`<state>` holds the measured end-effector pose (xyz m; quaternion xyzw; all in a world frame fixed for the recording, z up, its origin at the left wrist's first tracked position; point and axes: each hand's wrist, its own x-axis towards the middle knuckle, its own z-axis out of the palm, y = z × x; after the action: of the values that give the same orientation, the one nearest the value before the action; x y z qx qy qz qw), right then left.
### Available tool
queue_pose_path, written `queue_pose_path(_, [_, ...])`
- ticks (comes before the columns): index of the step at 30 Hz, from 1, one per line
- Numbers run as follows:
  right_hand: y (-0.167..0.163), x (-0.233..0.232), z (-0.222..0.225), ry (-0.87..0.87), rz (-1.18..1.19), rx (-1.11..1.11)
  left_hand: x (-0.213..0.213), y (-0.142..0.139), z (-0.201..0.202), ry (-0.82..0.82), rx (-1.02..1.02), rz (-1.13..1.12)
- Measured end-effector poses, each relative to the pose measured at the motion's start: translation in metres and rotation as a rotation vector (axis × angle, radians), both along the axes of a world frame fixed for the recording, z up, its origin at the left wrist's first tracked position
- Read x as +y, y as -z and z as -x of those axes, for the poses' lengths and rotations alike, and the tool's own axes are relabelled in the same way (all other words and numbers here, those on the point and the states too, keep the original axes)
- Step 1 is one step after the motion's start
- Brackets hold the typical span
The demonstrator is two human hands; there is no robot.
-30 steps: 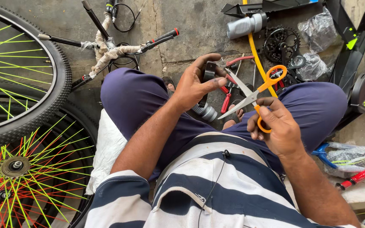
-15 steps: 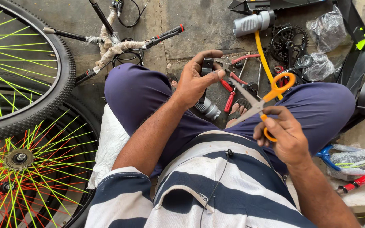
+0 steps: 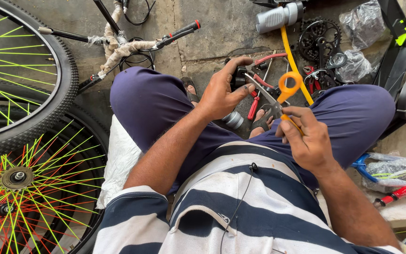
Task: The person sits on the ground in a bicycle repair area, unwraps a small black bicycle component from plastic packaging, and uses scissors to repeatedly cut and trim material from the component, turning it in their hands between cuts.
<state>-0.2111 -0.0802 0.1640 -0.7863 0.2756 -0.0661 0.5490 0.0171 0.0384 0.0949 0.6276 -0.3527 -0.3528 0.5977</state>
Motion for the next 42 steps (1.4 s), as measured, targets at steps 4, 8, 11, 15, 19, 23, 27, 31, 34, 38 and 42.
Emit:
queue_pose_path(4, [-0.008,0.0,-0.012,-0.069,0.179,0.022,0.001,-0.004,0.0,-0.002,-0.045,-0.053])
queue_pose_path(8, [-0.003,-0.001,-0.011,-0.133,0.45,-0.034,0.0,-0.005,0.001,0.023,-0.028,-0.043])
queue_pose_path(11, [0.008,-0.004,-0.006,-0.034,0.097,-0.051,0.0,-0.003,0.003,0.011,-0.178,-0.048])
queue_pose_path(15, [0.015,-0.013,0.007,0.244,-1.156,-0.165,0.0,0.0,-0.001,-0.052,-0.171,0.0])
queue_pose_path(19, [0.016,-0.018,0.016,0.244,-1.029,-0.169,0.001,0.003,-0.005,-0.013,0.162,0.069])
queue_pose_path(23, [0.018,-0.014,0.014,0.203,-0.711,-0.098,0.0,0.005,-0.005,0.053,0.473,0.15])
queue_pose_path(27, [0.012,-0.007,0.008,0.067,-0.29,-0.038,0.001,0.005,-0.005,0.065,0.405,0.126])
queue_pose_path(31, [0.001,0.001,-0.003,-0.01,0.037,0.026,0.0,0.004,-0.003,0.073,0.204,0.108])
queue_pose_path(34, [-0.002,0.004,-0.011,-0.114,0.385,-0.094,-0.001,0.001,-0.001,0.063,0.06,0.076])
queue_pose_path(38, [0.004,0.001,-0.01,0.007,-0.147,-0.097,-0.002,-0.002,0.0,0.017,-0.093,0.035])
queue_pose_path(42, [0.016,-0.007,0.002,0.271,-1.202,-0.208,-0.002,-0.003,-0.001,0.039,-0.135,0.039])
